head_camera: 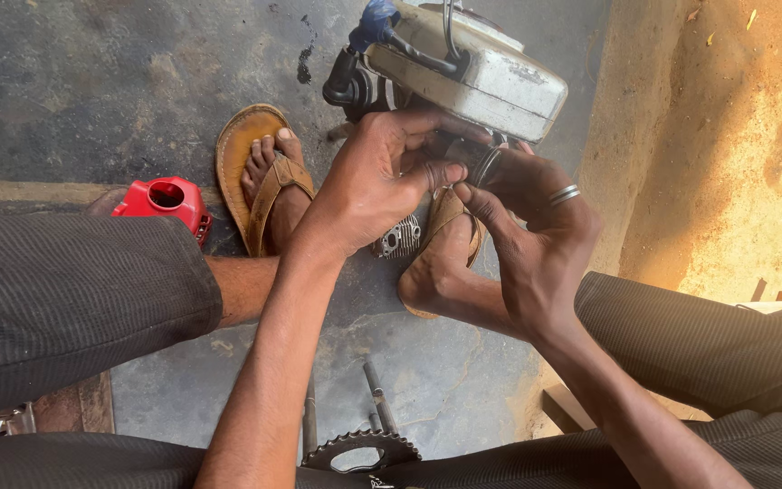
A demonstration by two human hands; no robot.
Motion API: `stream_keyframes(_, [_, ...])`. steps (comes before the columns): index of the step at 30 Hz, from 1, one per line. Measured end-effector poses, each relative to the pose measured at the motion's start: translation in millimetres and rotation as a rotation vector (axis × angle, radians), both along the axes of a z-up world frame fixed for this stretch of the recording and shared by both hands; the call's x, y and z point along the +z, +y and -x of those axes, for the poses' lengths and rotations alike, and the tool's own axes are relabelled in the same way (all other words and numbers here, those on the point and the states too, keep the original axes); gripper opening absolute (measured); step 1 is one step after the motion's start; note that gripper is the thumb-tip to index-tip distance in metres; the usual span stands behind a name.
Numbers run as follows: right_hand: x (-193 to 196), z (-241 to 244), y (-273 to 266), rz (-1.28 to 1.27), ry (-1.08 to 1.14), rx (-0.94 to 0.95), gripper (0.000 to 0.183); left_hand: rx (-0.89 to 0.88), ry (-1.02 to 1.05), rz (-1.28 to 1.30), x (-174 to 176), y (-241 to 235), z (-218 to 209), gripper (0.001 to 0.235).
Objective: The person disassembles a small engine by removing the cylinder head and inspecting the piston by hand and with pliers while an assistant helps.
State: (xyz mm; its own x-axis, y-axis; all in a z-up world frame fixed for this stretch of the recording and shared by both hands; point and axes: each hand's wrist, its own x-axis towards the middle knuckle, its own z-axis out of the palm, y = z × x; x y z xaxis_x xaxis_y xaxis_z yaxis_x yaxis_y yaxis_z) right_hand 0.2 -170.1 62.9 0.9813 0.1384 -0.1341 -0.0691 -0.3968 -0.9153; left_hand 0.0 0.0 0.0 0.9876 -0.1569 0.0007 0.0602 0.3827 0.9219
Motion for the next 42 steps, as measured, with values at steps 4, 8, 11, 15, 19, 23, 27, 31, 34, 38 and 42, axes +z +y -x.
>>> stream_keyframes(4, [-7,3,-6,0.029,-0.074,0.031,0.021,-0.004,-0.037,-0.036,3,0,0,0.037])
stream_keyframes(8, [-5,5,-5,0.019,-0.061,0.031,0.019,-0.005,-0.059,-0.053,3,2,0,0.039])
stream_keyframes(11, [1,5,0,-0.067,0.064,-0.042,0.021,0.013,-0.044,-0.104,2,1,0,0.04])
stream_keyframes(15, [4,9,7,-0.075,0.318,-0.165,0.022,0.039,-0.115,-0.093,-3,-1,-1,0.046])
stream_keyframes(19, [-2,34,14,-0.072,0.41,-0.145,0.025,0.016,-0.075,-0.229,-5,-4,-1,0.047])
stream_keyframes(23, [-9,14,-6,0.117,0.241,-0.093,0.032,0.059,-0.15,-0.251,1,-3,-2,0.047])
stream_keyframes(27, [-14,8,-10,-0.023,0.021,0.069,0.05,0.026,-0.025,-0.261,5,-7,-3,0.044])
stream_keyframes(31, [-11,2,-14,-0.102,0.017,0.114,0.036,0.04,-0.051,-0.289,11,-5,-4,0.042])
stream_keyframes(34, [-9,0,-15,0.028,-0.054,0.157,0.037,0.035,-0.118,-0.324,17,-2,-3,0.041])
stream_keyframes(38, [-7,-3,-17,0.234,-0.192,0.221,0.033,-0.06,-0.111,-0.396,21,5,-3,0.048])
stream_keyframes(42, [-3,-6,-14,0.451,-0.316,0.297,0.025,0.006,-0.146,-0.589,18,-3,-5,0.042])
